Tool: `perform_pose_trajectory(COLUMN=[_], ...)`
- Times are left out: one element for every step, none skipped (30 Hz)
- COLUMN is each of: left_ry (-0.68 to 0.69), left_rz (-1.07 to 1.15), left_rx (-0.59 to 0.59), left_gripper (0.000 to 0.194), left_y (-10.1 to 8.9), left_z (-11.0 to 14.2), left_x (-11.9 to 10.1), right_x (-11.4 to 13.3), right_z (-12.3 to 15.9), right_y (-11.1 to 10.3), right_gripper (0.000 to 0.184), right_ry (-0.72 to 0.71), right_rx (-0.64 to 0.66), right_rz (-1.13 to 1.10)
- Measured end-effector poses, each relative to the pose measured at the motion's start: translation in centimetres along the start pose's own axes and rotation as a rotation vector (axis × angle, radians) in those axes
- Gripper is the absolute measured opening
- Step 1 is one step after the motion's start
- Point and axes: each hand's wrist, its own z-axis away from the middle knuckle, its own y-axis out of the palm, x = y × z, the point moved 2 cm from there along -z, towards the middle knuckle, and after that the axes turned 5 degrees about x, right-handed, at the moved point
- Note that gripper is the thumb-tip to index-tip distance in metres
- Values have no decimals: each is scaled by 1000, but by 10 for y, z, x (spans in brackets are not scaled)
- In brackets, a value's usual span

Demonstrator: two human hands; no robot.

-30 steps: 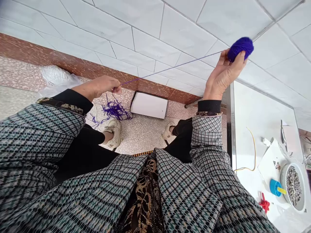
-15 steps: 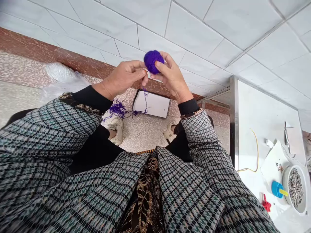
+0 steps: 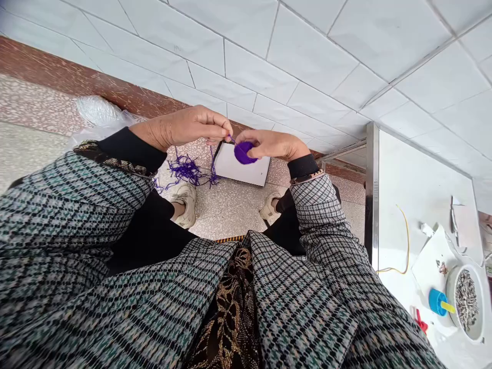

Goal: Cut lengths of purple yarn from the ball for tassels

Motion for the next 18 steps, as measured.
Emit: perform_pose_trajectory(left_ry=[-4, -5, -5, -6, -12, -20, -28, -33, -36, -36, -37, -40, -46, -58, -72, -89, -106, -121], left_rz=[-16, -34, -54, -72, -87, -99, -109, -121, -136, -154, -176, -202, -227, -245, -257, -264, -266, -262], left_rx=[6, 15, 25, 36, 46, 55, 63, 71, 78, 84, 86, 87, 89, 95, 105, 114, 122, 129], left_gripper=[12, 12, 13, 16, 18, 20, 21, 22, 22, 22, 22, 22, 23, 25, 28, 32, 35, 38], left_y=[-3, -5, -7, -10, -12, -15, -18, -21, -24, -27, -30, -32, -33, -34, -33, -32, -31, -28], left_z=[-1, -2, -2, -2, -2, -1, 1, 3, 5, 7, 8, 9, 9, 8, 6, 4, 1, -1], left_x=[3, 6, 8, 8, 8, 7, 6, 3, 1, -2, -3, -3, -2, 0, 4, 8, 12, 15], right_x=[0, 0, 0, -1, -1, -1, -2, -2, -3, -4, -5, -5, -5, -5, -4, -3, -1, 0], right_z=[4, 7, 10, 12, 14, 15, 16, 17, 18, 19, 20, 21, 22, 24, 25, 26, 28, 29], right_y=[1, 0, -2, -4, -6, -8, -10, -11, -11, -11, -10, -10, -9, -9, -9, -9, -9, -9], right_gripper=[34, 34, 36, 38, 39, 41, 42, 43, 44, 44, 45, 47, 49, 52, 54, 57, 59, 62], right_ry=[-42, -73, -88, -94, -92, -85, -79, -73, -67, -62, -59, -59, -62, -69, -79, -96, -119, -146], right_rx=[78, 136, 187, 228, 259, 283, 300, 309, 312, 312, 313, 313, 315, 319, 323, 328, 326, 311], right_rz=[-19, -29, -30, -22, -17, -17, -23, -29, -34, -37, -40, -47, -58, -69, -78, -85, -91, -101])
